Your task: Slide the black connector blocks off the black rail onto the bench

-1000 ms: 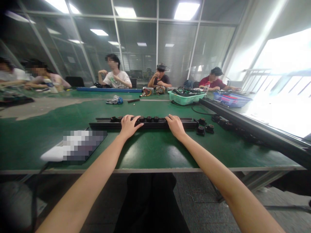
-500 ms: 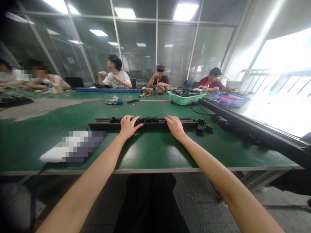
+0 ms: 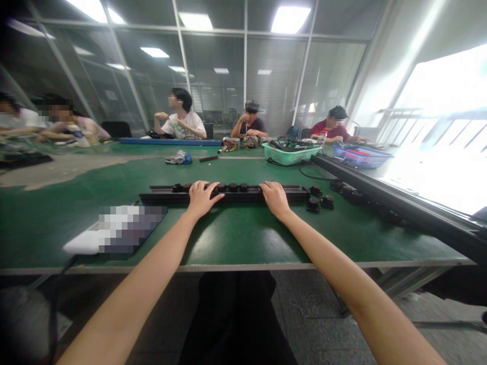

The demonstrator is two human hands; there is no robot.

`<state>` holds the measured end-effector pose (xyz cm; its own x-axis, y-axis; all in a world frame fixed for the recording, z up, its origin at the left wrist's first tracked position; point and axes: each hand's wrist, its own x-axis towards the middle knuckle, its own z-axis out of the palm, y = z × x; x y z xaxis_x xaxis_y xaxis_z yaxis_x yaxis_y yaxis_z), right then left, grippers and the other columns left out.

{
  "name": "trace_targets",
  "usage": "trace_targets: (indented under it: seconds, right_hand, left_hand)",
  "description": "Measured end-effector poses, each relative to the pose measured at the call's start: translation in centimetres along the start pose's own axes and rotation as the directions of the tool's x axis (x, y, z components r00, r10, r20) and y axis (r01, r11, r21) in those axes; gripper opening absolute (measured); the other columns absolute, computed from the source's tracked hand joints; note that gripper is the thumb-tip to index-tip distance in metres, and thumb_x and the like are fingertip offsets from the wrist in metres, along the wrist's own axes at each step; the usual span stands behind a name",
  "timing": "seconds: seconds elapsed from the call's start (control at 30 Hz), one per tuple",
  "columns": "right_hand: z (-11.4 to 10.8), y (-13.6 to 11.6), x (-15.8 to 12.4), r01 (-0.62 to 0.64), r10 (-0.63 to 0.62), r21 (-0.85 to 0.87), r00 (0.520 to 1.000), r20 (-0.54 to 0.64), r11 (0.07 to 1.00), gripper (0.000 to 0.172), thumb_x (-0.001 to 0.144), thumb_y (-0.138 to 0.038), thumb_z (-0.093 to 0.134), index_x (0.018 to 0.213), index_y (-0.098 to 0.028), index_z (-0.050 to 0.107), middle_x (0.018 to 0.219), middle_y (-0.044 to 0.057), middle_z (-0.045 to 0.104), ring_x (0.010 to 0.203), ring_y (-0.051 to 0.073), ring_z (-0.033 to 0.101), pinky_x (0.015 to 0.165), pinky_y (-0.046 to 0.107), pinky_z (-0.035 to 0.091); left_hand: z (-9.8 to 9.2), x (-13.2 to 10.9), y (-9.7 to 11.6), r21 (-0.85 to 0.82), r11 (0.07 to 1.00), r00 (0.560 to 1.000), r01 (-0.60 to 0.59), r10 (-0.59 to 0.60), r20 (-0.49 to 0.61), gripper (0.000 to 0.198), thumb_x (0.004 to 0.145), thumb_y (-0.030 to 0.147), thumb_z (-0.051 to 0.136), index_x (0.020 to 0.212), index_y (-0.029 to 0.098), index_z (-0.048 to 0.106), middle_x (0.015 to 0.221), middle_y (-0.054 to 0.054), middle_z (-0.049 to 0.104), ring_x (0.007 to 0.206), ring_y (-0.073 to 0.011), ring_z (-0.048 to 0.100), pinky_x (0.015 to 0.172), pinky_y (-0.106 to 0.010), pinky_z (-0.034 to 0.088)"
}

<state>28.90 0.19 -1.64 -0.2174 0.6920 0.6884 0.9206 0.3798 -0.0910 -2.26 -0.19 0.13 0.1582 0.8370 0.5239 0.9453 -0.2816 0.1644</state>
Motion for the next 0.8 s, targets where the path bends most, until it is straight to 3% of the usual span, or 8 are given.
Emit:
trace_targets:
  seconds: [0.8]
  right_hand:
    - [0.28, 0.37, -0.08, -0.005, 0.004, -0.040, 1.000, -0.015, 0.999, 0.039, 0.104, -0.014, 0.049, 0.125, -0.021, 0.081, 0.130, 0.016, 0.078, 0.119, 0.031, 0.071, 0.109, 0.047, 0.053]
  left_hand:
    - [-0.11, -0.06, 0.12, -0.007, 1.000, 1.000, 0.007, -0.006, 0.005, 0.057, 0.103, 0.059, 0.061, 0.152, 0.030, 0.067, 0.148, -0.016, 0.058, 0.146, -0.0373, 0.041, 0.127, -0.054, 0.029]
